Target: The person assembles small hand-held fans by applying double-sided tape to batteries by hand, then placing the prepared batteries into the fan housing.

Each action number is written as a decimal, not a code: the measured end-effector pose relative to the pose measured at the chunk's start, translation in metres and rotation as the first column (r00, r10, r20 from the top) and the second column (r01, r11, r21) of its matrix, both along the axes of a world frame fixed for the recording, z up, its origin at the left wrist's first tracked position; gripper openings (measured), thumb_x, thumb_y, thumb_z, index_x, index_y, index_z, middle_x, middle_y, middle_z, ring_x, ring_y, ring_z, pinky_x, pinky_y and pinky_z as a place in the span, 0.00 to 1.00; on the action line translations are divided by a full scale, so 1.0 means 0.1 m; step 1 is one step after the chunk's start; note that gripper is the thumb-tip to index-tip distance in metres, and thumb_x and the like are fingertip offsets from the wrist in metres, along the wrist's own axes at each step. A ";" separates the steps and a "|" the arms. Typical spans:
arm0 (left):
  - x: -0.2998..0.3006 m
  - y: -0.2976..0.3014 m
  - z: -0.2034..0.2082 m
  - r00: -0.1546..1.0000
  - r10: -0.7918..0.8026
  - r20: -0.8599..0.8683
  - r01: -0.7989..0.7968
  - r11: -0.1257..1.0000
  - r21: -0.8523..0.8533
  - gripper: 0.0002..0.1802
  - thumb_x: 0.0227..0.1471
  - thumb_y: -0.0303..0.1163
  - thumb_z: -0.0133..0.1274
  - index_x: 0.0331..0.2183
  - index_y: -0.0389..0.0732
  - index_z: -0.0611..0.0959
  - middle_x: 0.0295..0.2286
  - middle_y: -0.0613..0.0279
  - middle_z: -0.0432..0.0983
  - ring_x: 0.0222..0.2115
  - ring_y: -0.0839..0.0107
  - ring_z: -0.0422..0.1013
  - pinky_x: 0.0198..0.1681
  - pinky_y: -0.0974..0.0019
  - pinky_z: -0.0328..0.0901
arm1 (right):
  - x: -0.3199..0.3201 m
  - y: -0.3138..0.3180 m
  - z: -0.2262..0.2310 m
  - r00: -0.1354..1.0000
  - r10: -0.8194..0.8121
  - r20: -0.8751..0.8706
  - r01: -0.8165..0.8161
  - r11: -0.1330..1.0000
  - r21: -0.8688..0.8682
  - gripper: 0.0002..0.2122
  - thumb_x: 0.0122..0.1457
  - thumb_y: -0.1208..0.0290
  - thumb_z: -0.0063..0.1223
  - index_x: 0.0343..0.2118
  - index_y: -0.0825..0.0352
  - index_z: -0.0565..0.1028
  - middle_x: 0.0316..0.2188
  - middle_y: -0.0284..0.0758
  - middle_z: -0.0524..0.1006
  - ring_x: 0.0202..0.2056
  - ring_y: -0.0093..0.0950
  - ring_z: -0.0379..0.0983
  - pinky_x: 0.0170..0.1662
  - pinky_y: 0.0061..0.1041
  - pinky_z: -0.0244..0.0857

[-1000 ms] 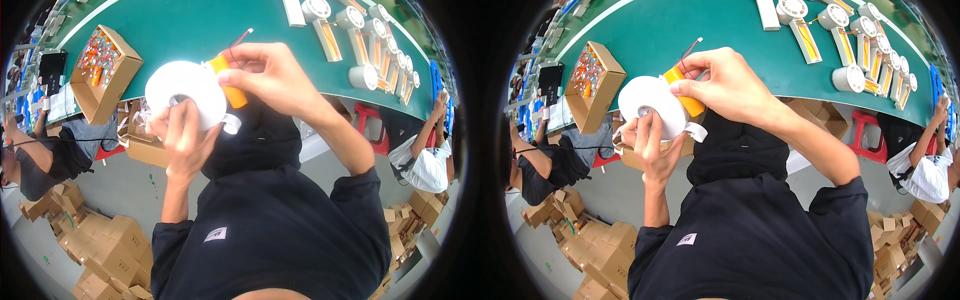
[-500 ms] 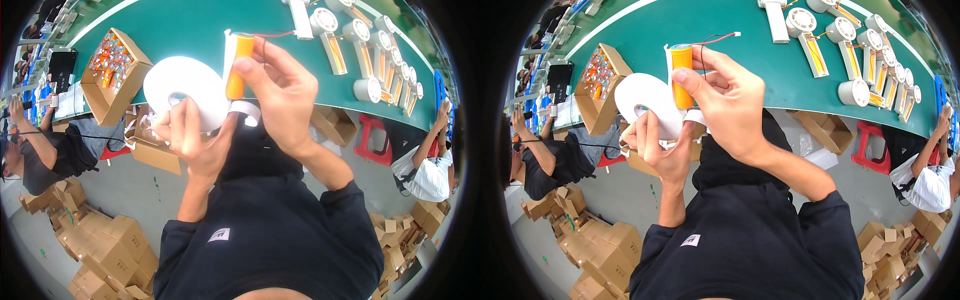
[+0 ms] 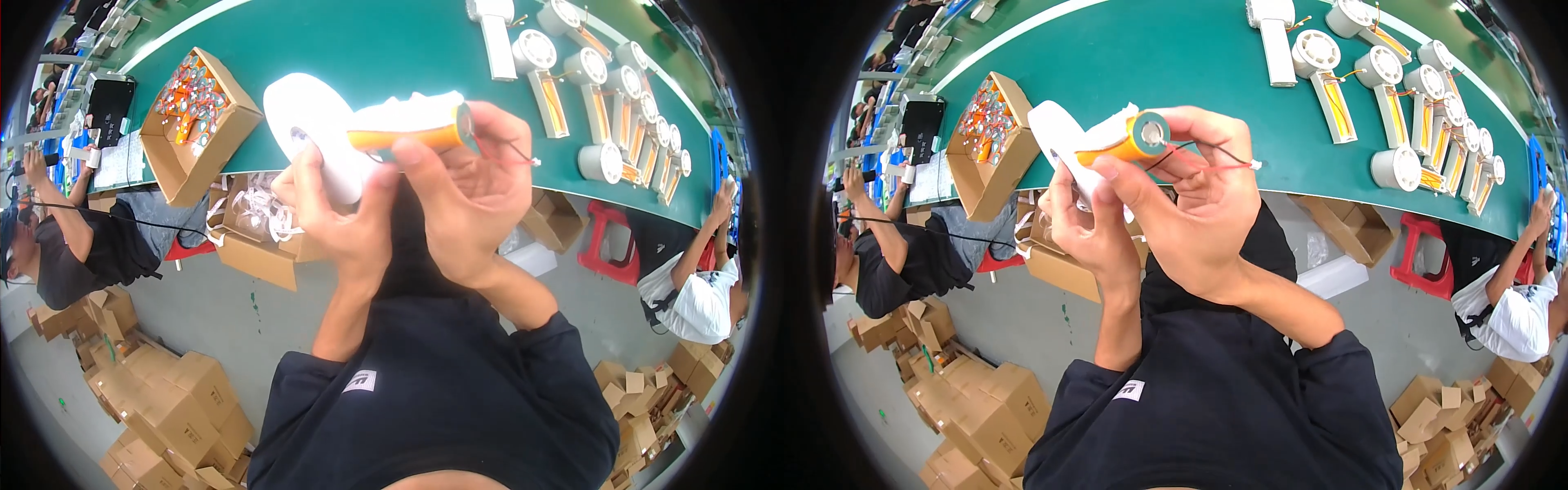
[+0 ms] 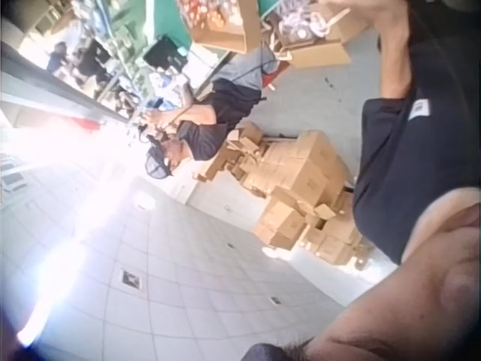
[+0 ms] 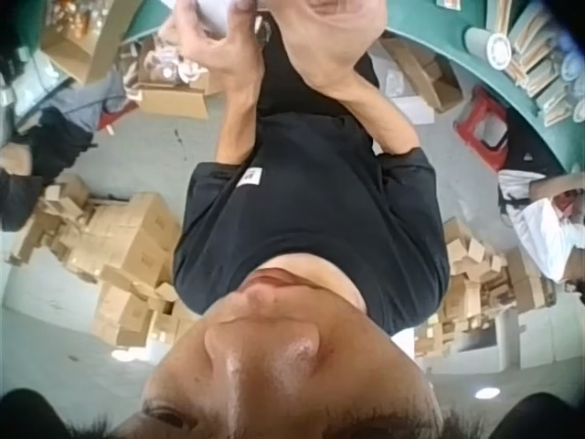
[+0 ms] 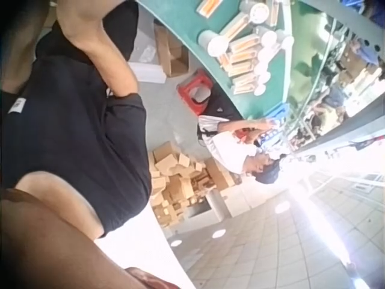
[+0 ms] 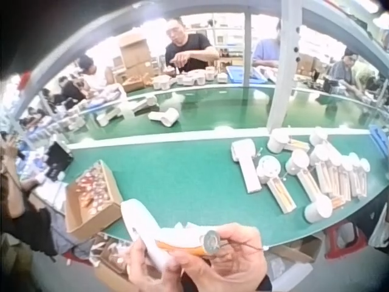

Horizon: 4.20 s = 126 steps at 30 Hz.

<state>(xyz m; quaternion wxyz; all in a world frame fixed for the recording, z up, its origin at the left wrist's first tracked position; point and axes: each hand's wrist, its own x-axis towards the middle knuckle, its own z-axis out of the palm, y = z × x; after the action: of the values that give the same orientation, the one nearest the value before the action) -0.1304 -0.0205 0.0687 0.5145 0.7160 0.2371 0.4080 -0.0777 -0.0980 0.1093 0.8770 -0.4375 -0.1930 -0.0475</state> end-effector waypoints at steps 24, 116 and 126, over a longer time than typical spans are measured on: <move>-0.09 0.37 -0.04 0.998 -0.053 -0.015 0.053 0.867 0.495 0.32 0.32 0.30 0.59 0.44 0.28 0.74 0.38 0.48 0.72 0.40 0.52 0.61 0.45 0.53 0.58 | 0.24 -0.83 0.32 0.523 0.767 -0.371 -0.823 0.567 0.011 0.45 0.39 0.80 0.74 0.62 0.69 0.57 0.60 0.42 0.63 0.59 0.30 0.63 0.58 0.28 0.62; 1.28 0.50 -0.37 0.590 -0.687 0.424 0.693 0.162 -0.702 0.26 0.63 0.46 0.41 0.57 0.43 0.63 0.49 0.58 0.68 0.44 0.67 0.65 0.38 0.65 0.61 | 0.36 -1.44 -0.50 0.931 0.113 -0.347 -0.132 0.991 -0.032 0.28 0.46 0.90 0.62 0.48 0.68 0.61 0.42 0.49 0.77 0.47 0.39 0.76 0.49 0.32 0.73; 1.12 0.20 -0.56 0.771 -0.589 0.240 0.601 0.551 -0.578 0.24 0.68 0.42 0.32 0.56 0.37 0.65 0.51 0.57 0.66 0.53 0.67 0.64 0.57 0.61 0.59 | 0.23 -1.34 -0.52 0.952 -0.106 -0.288 0.078 0.991 -0.106 0.26 0.47 0.86 0.65 0.50 0.73 0.69 0.40 0.40 0.77 0.42 0.28 0.75 0.48 0.28 0.71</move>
<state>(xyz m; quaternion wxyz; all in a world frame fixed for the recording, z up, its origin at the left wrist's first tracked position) -0.0182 -0.0007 0.0126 0.8307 0.5363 0.0976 0.1131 -0.0552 -0.2323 0.0575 0.8714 -0.4886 -0.0422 -0.0138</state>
